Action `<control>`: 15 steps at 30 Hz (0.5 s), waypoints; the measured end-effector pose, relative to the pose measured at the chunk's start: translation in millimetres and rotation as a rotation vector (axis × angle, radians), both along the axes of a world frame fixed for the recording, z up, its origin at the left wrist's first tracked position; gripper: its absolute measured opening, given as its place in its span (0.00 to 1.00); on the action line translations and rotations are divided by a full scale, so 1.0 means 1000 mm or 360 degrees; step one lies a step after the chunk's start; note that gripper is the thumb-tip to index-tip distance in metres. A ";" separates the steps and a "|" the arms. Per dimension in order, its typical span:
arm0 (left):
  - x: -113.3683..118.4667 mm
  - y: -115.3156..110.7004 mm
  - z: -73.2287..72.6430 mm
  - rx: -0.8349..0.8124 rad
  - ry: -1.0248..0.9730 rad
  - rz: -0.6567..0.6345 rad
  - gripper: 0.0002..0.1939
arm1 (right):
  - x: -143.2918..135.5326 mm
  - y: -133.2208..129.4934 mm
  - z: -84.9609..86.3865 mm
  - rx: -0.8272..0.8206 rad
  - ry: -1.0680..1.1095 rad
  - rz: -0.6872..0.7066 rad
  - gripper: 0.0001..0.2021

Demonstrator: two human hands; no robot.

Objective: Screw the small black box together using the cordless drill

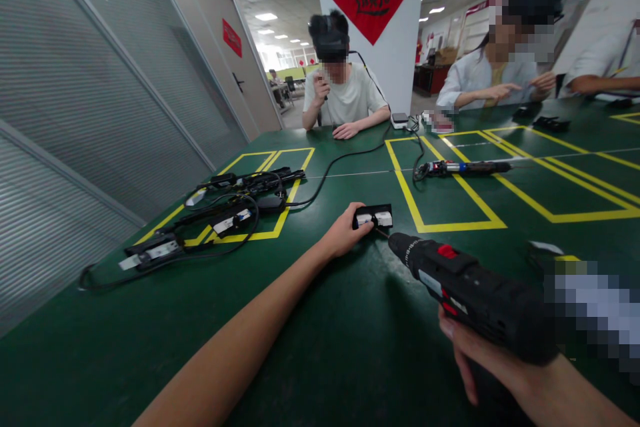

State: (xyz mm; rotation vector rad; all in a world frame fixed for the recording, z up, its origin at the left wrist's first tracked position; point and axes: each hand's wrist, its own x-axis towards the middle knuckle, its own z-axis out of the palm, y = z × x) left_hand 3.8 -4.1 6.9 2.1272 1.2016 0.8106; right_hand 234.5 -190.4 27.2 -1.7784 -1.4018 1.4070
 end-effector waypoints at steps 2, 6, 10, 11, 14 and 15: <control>0.000 0.000 0.000 -0.0004 0.0001 0.0001 0.17 | -0.005 -0.002 0.047 -0.0044 0.0058 -0.0029 0.15; 0.000 0.001 -0.001 -0.0007 0.0001 -0.0006 0.17 | -0.010 -0.002 0.086 -0.0061 -0.0001 -0.0022 0.13; 0.001 0.002 -0.001 -0.0008 0.0000 -0.0004 0.17 | -0.009 -0.001 0.067 -0.0036 -0.0016 -0.0034 0.13; 0.001 0.002 -0.001 -0.0009 0.0000 0.0001 0.17 | -0.009 -0.002 0.062 -0.0034 -0.0006 -0.0037 0.14; 0.001 0.002 -0.001 -0.0013 -0.0002 0.0006 0.17 | -0.010 -0.003 0.049 -0.0022 0.0022 -0.0042 0.15; 0.001 0.002 -0.001 -0.0013 -0.0003 0.0004 0.17 | -0.011 -0.003 0.047 -0.0009 0.0019 -0.0053 0.16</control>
